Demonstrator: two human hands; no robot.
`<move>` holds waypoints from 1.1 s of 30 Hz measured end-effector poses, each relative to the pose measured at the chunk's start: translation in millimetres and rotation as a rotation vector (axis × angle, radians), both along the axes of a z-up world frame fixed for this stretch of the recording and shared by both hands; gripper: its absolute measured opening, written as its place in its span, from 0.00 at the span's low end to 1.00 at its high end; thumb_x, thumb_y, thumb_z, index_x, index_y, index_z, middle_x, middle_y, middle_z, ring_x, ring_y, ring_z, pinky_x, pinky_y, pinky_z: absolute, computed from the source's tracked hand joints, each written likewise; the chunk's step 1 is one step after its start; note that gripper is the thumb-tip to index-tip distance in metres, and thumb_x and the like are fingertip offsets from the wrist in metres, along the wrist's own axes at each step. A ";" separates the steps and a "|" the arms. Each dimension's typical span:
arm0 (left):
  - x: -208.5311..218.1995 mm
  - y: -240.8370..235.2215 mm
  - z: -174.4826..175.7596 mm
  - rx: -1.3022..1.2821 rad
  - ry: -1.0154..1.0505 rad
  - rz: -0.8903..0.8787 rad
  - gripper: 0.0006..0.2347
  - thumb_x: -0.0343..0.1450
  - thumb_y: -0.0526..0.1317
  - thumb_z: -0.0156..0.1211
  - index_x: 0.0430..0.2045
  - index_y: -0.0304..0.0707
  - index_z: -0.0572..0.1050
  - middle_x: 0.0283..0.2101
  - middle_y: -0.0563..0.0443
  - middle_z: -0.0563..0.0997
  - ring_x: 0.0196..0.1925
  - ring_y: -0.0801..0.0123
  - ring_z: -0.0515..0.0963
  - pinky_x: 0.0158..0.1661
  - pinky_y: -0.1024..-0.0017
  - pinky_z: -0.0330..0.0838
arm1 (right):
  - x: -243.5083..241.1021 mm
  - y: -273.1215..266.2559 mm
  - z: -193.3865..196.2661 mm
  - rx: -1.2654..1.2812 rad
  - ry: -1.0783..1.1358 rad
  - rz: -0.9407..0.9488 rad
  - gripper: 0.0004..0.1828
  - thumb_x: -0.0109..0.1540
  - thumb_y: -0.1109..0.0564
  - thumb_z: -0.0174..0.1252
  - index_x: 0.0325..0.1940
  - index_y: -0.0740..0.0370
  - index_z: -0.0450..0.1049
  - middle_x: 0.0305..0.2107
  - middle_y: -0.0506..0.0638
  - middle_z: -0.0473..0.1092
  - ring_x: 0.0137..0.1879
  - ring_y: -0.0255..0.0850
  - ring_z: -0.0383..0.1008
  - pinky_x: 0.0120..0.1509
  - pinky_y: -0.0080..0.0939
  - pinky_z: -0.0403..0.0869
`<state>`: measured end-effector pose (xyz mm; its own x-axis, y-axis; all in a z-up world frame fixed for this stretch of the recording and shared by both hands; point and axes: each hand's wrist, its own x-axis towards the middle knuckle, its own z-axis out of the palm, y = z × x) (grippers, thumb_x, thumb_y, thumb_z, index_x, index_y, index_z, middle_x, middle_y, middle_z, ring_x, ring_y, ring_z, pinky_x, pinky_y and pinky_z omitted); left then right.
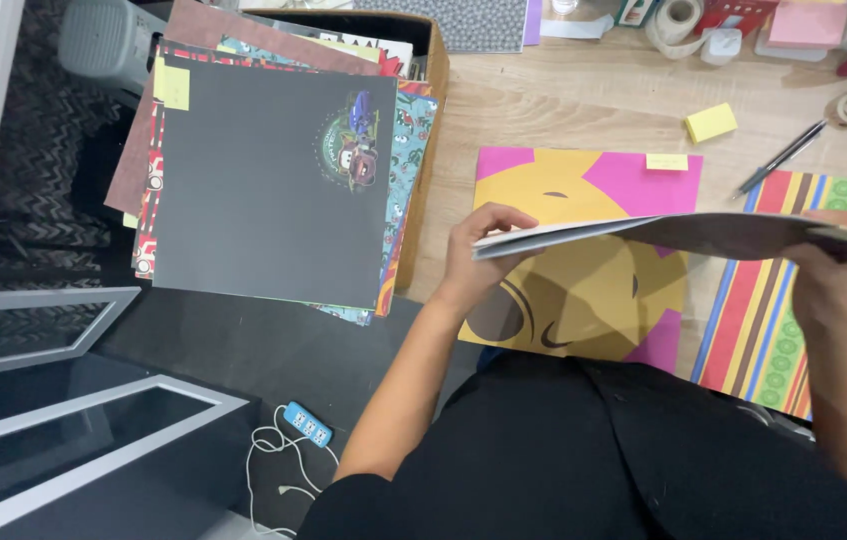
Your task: Sorting, labeling, and organizing various patterned craft papers using sticky notes and a marker.
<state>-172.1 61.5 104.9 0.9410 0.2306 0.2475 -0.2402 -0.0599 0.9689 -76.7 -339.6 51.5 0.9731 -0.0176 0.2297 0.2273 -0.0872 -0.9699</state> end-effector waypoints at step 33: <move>-147.7 267.7 -37.5 0.997 0.668 1.553 0.69 0.73 0.49 1.07 0.76 0.37 0.27 0.82 0.35 0.39 0.84 0.31 0.44 0.82 0.47 0.46 | -113.9 51.1 1.2 -0.512 0.760 0.422 0.20 0.62 0.54 0.63 0.59 0.53 0.79 0.41 0.50 0.82 0.41 0.36 0.80 0.47 0.37 0.77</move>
<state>-319.8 329.2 67.4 0.0782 0.8380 0.5401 0.8786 -0.3139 0.3598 -190.6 -288.4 52.7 0.7685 0.2890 -0.5709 -0.3274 -0.5890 -0.7389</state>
